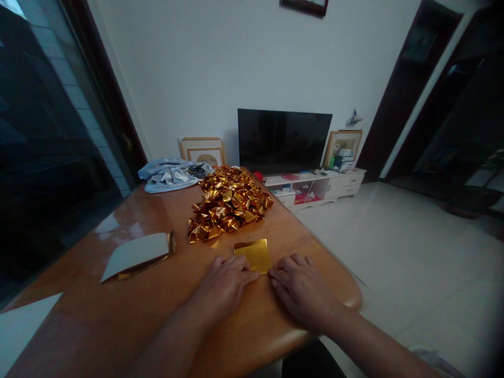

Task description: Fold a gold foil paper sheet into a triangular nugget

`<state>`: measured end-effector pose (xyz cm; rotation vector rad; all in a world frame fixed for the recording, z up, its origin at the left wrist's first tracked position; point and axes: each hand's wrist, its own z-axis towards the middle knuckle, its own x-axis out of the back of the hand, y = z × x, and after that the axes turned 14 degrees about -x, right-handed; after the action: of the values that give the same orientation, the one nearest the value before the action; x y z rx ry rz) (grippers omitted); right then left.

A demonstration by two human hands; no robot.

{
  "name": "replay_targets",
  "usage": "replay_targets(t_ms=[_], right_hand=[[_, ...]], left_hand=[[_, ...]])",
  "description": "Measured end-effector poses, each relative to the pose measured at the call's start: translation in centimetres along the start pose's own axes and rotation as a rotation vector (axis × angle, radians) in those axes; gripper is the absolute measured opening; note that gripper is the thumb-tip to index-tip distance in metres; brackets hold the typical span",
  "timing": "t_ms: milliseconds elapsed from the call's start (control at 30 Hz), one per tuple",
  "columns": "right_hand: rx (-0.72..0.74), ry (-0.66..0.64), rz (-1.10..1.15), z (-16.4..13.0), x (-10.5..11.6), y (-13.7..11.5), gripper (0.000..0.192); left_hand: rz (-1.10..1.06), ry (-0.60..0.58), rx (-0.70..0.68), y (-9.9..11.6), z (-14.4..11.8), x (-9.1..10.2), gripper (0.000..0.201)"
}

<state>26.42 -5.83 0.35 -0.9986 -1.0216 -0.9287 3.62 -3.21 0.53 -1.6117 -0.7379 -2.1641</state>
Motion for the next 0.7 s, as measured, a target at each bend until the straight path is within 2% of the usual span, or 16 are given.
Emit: replay_targets(t_ms=[167, 233, 367, 567, 700], right_hand=[[-0.077, 0.038, -0.001, 0.2, 0.4, 0.6, 0.025], [-0.052, 0.04, 0.066, 0.4, 0.4, 0.2, 0.022], [0.069, -0.038, 0.193, 0.8, -0.4, -1.1, 0.024], [0.014, -0.127, 0.198, 1.0, -1.2, -1.8, 0.04], [0.047, -0.145, 0.161, 1.0, -0.9, -1.8, 0.042]], left_hand=[[-0.01, -0.005, 0.0, 0.1, 0.0, 0.2, 0.039], [-0.013, -0.016, 0.003, 0.1, 0.1, 0.4, 0.04], [-0.035, -0.013, -0.004, 0.1, 0.0, 0.5, 0.043], [-0.091, 0.043, 0.008, -0.9, -0.5, 0.0, 0.047], [-0.088, 0.071, 0.049, -1.8, -0.7, -0.3, 0.041]])
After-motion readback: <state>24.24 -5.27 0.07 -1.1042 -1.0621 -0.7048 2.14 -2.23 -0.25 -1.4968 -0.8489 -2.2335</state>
